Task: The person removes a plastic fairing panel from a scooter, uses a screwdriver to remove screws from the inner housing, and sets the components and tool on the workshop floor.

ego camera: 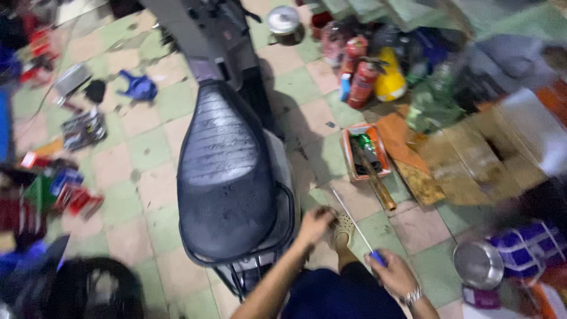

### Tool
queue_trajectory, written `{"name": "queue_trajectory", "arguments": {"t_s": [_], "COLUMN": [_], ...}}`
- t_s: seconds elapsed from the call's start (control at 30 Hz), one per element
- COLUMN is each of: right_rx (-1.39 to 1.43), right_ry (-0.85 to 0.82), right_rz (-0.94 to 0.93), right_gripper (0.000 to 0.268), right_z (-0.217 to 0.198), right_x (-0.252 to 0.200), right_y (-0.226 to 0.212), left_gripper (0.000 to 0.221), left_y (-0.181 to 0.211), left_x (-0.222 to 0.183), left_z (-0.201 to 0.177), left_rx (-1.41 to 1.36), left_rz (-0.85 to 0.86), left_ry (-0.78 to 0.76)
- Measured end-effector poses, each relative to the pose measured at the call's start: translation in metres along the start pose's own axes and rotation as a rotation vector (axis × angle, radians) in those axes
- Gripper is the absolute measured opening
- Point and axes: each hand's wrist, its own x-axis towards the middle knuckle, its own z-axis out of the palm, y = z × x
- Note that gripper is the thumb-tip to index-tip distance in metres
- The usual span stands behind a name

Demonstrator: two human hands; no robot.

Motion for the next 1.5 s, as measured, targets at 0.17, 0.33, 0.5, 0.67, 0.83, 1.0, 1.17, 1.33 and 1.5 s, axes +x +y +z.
{"name": "queue_trajectory", "arguments": {"t_s": [0.17, 0.33, 0.5, 0.67, 0.83, 1.0, 1.17, 1.33, 1.5], "right_rx": [0.165, 0.084, -0.136, -0.236, -0.141, -0.179, -0.324, -0.436, -0.494], "right_ry": [-0.086, -0.194, -0.231, -0.203, -0.314, -0.416, -0.554, -0.703, -0.86], "right_rz": [-0.048, -0.076, -0.177, -0.21, -0.134, -0.221, -0.181, -0.392, -0.916], "right_gripper": [0.031, 0.029, 0.031, 0.033, 0.034, 0.038, 0.036, 0.032, 0.026], "right_z": [-0.067, -0.126, -0.153, -0.154, -0.155, -0.142, -0.134, -0.131, -0.13], "right_x": [0.111, 0.203, 0.306, 0.401, 0.458, 0.536, 0.59, 0.678, 0.747], "right_y": [-0.053, -0.13, -0.217, -0.308, -0.402, -0.497, -0.567, -0.592, -0.637], "left_gripper": [0.027, 0.03, 0.038, 0.05, 0.056, 0.059, 0.091, 0.078, 0.067], "left_y": [0.085, 0.165, 0.247, 0.352, 0.388, 0.424, 0.5, 0.58, 0.564], "left_x": [0.083, 0.169, 0.294, 0.431, 0.509, 0.576, 0.644, 0.706, 0.741], "left_z": [-0.009, -0.023, -0.079, -0.139, -0.131, -0.111, -0.103, -0.118, -0.159], "left_rx": [0.189, 0.088, -0.009, 0.069, 0.148, 0.283, 0.391, 0.428, 0.399], "left_rz": [0.119, 0.227, 0.485, 0.476, 0.348, 0.26, 0.221, 0.399, 0.722], "left_ry": [0.18, 0.396, 0.647, 0.996, 1.102, 0.912, 0.791, 0.86, 1.051]}}
